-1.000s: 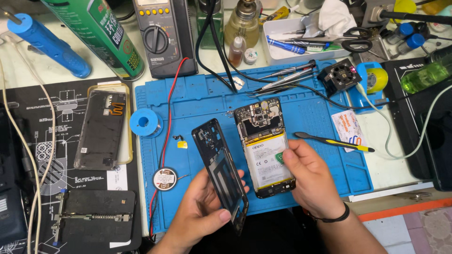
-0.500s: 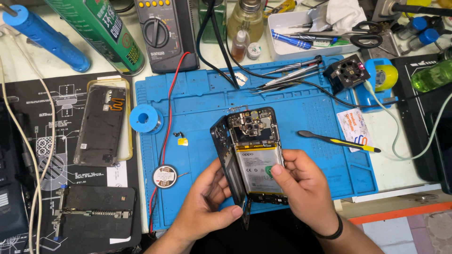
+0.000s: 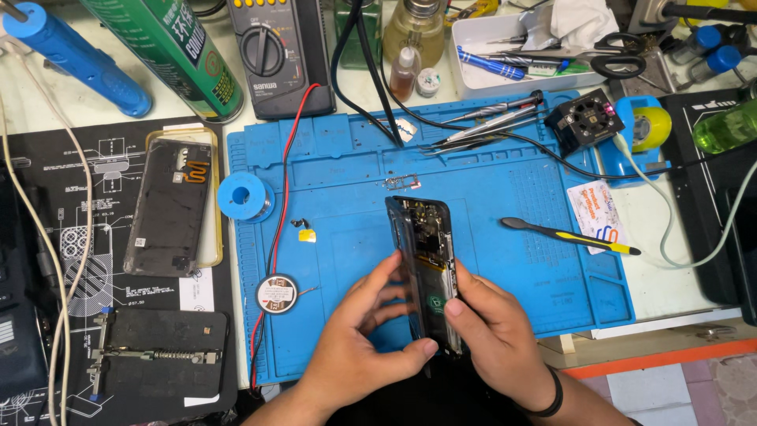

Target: The person disassembles a smartphone, removes the battery, and uses a screwdriver to adjust internal components. They then reassemble the phone and test the screen by pressing the power button.

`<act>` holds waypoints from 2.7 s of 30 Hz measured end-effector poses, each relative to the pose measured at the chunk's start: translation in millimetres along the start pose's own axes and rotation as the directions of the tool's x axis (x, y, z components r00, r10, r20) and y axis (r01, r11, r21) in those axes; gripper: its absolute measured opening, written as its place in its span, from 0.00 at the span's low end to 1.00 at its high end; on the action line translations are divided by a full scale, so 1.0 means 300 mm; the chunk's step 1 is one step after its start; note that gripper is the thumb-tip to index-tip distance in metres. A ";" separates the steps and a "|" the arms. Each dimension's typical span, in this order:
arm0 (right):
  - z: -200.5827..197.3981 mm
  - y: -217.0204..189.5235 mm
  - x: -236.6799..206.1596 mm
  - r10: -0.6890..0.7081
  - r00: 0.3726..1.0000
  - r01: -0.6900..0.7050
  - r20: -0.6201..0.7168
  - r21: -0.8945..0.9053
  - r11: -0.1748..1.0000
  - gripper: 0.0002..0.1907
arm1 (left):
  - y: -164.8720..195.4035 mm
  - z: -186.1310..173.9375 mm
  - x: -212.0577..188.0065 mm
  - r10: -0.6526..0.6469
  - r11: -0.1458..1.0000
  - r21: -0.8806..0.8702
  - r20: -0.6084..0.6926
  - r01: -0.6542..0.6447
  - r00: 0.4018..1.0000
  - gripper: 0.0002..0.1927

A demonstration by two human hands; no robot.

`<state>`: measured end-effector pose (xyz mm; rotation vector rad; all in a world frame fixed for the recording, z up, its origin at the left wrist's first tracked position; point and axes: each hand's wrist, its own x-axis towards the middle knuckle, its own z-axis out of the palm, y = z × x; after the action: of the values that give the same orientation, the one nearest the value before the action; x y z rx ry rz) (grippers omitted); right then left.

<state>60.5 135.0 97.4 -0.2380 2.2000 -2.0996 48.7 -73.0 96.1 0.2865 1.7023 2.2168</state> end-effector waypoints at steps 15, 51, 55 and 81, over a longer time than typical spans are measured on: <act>-0.034 0.044 -0.011 0.090 0.984 -0.130 0.151 0.275 0.953 0.35 | 0.010 0.009 0.004 0.079 0.970 0.231 0.003 -0.078 0.997 0.49; -0.059 0.078 -0.041 0.093 0.994 -0.112 0.063 0.558 0.822 0.26 | 0.060 0.077 -0.058 0.035 0.998 0.059 -0.140 -0.027 0.990 0.52; -0.074 0.045 -0.055 0.069 0.994 -0.105 0.083 0.579 0.808 0.26 | 0.070 0.094 -0.098 -0.025 0.997 -0.076 -0.165 0.013 0.986 0.52; -0.119 0.024 -0.016 0.173 0.964 -0.087 -0.201 0.376 0.922 0.22 | 0.061 -0.014 -0.045 0.159 0.706 0.707 -0.201 0.030 0.967 0.48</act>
<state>58.7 171.3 91.9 0.1870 1.8120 -2.5068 57.1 -86.0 113.3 0.2479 2.6852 1.5680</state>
